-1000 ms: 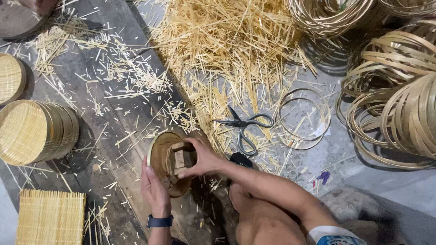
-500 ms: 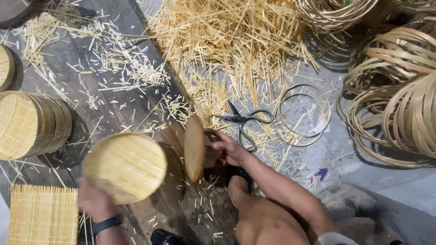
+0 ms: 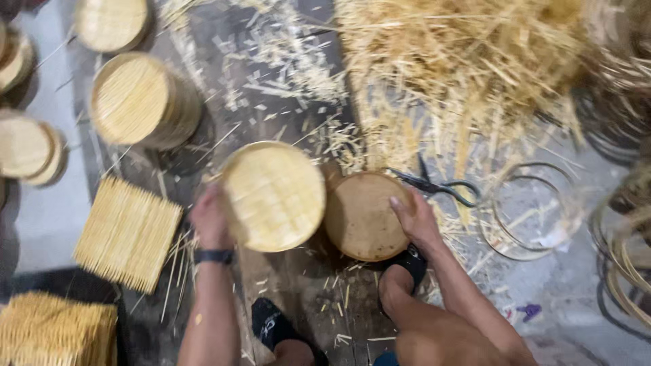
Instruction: The person sits on the floor assembling bamboo steamer baskets. They place a woven bamboo mat on a round wooden base, trim the protruding bamboo strips with scissors, press a bamboo rim ring around the edge, and stack the finished baskets with the others.
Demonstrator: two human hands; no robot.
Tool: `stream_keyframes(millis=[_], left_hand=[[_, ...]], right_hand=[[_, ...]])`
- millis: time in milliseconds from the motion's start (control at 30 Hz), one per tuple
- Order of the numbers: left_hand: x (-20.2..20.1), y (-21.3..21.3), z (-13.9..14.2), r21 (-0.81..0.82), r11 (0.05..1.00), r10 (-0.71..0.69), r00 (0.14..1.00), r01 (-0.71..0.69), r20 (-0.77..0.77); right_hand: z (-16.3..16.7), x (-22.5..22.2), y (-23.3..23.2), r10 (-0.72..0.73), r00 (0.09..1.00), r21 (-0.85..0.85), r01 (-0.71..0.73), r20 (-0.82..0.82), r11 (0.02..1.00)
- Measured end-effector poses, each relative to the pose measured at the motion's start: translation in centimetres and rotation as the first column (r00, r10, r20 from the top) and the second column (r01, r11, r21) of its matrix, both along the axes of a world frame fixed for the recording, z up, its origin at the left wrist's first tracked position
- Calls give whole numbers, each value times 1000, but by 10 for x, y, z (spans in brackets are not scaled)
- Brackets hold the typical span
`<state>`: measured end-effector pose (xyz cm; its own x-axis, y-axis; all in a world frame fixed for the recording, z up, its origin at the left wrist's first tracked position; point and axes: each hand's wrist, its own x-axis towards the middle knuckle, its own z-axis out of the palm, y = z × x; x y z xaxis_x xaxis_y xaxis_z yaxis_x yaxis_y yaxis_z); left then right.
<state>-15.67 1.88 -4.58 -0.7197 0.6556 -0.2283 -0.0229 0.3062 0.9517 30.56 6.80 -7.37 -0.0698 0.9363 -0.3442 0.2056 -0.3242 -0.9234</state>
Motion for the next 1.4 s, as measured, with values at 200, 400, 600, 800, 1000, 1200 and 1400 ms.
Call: stream_keyframes(millis=[200,400,600,800,1000,1200,1400], left_hand=[[48,31,-22,-41,984,-167,971,176,169],[90,57,3,-222,951,-304,787,216,-536],[229,20,13,-360,721,-575,222,592,-788],[163,-2,-6,-271,695,-494,168,665,-853],[-47,70,30,-240,793,-313,37,560,-949],[-178,134,49,-199,944,-241,141,263,-960],[-196,152,35,-364,912,-404,257,190,-878]], right_hand=[[-24,-53,-11,-23,972,-295,-49,-235,954],[-34,-36,-25,42,997,-165,-52,-63,985],[-31,-40,-49,41,999,-110,-43,-19,993],[-36,-41,-38,62,998,-140,-66,-29,988],[-39,-37,-35,98,995,-150,-100,-19,984],[-50,-28,-38,115,993,-150,-114,-3,982],[-64,-20,-43,103,994,-170,-106,-25,980]])
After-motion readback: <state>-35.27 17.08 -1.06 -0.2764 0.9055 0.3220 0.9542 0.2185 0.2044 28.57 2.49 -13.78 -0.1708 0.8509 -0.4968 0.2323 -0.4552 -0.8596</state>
